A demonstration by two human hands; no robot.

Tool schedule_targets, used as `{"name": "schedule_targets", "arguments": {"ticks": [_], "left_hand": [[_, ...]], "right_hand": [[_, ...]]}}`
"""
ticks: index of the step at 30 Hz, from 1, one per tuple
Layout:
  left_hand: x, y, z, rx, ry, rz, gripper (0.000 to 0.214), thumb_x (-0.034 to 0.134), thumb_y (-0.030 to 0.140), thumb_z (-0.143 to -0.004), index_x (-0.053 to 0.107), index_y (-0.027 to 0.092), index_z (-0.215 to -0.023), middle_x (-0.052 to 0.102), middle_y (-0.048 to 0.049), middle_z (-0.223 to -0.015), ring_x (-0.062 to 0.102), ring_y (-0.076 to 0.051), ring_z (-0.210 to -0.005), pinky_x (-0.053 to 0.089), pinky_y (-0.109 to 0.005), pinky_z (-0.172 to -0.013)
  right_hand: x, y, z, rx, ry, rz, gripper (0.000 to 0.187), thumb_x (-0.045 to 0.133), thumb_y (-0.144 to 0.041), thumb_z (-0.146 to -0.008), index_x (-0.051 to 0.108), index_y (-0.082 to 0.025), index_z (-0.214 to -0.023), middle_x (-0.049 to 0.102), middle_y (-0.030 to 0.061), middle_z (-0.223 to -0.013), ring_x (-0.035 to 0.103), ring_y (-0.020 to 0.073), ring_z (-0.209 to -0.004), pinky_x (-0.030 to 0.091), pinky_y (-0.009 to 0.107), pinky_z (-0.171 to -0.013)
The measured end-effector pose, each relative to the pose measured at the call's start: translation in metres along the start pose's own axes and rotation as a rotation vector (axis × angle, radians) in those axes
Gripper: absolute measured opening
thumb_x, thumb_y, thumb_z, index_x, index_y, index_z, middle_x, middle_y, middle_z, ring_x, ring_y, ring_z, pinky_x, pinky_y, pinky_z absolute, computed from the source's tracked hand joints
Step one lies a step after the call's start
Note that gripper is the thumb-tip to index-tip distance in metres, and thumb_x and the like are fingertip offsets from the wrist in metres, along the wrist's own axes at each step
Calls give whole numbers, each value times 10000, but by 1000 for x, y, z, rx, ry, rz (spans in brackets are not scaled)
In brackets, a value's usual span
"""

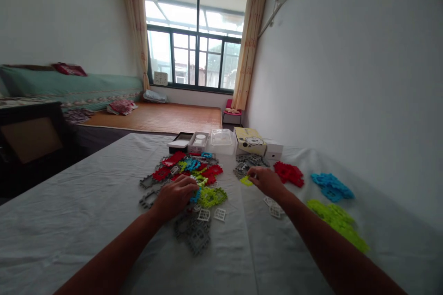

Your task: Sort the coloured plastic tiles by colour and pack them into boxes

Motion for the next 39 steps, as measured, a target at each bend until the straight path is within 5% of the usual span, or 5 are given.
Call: {"name": "schedule_targets", "arguments": {"ticks": [6, 11, 18, 25, 39], "left_hand": [[-3, 0, -2, 34, 45, 35, 223, 473, 178, -882, 677, 257, -921, 675, -5, -988, 593, -145, -942, 489, -227, -799], [0, -3, -2, 43, 62, 42, 232, 468, 189, -872, 685, 256, -917, 684, -9, -992, 597, -149, -959, 500, -230, -811], [-3, -3, -1, -23, 44, 18, 244, 476, 153, -854, 685, 254, -929, 684, -5, -1002, 590, -150, -991, 485, -248, -861], [-9, -5, 3, -73, 25, 16, 244, 490, 120, -858, 676, 251, -943, 678, -5, -1007, 573, -158, -1014, 475, -264, -871], [0, -7, 7, -55, -11, 36, 215, 509, 131, -855, 676, 246, -928, 665, -4, -999, 557, -165, -992, 471, -261, -846]], "right_hand": [[-72, 123, 91, 242, 175, 164, 164, 534, -322, -778, 664, -239, -834, 695, 26, -817, 634, 187, -746, 451, 289, -697], [-79, 169, 162, 326, 150, 153, 185, 574, -310, -690, 675, -257, -835, 704, 52, -902, 640, 229, -832, 482, 357, -788], [-61, 55, 120, 108, 21, -149, 314, 529, -351, -784, 648, -242, -1053, 674, 70, -1032, 633, 196, -824, 513, 309, -715], [26, -94, 47, -244, -193, -167, 283, 570, -288, -825, 639, -217, -1090, 654, 84, -1080, 614, 205, -912, 476, 322, -840], [75, -87, 16, -253, 181, -183, 283, 421, -259, -916, 622, -213, -1109, 683, 85, -1060, 622, 211, -971, 484, 349, -869]]}}
Point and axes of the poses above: each hand's wrist, its own z-axis away from the middle knuckle, its own x-axis out of the palm, y = z × x, the point moved 3 cm from there along -z, towards the middle knuckle
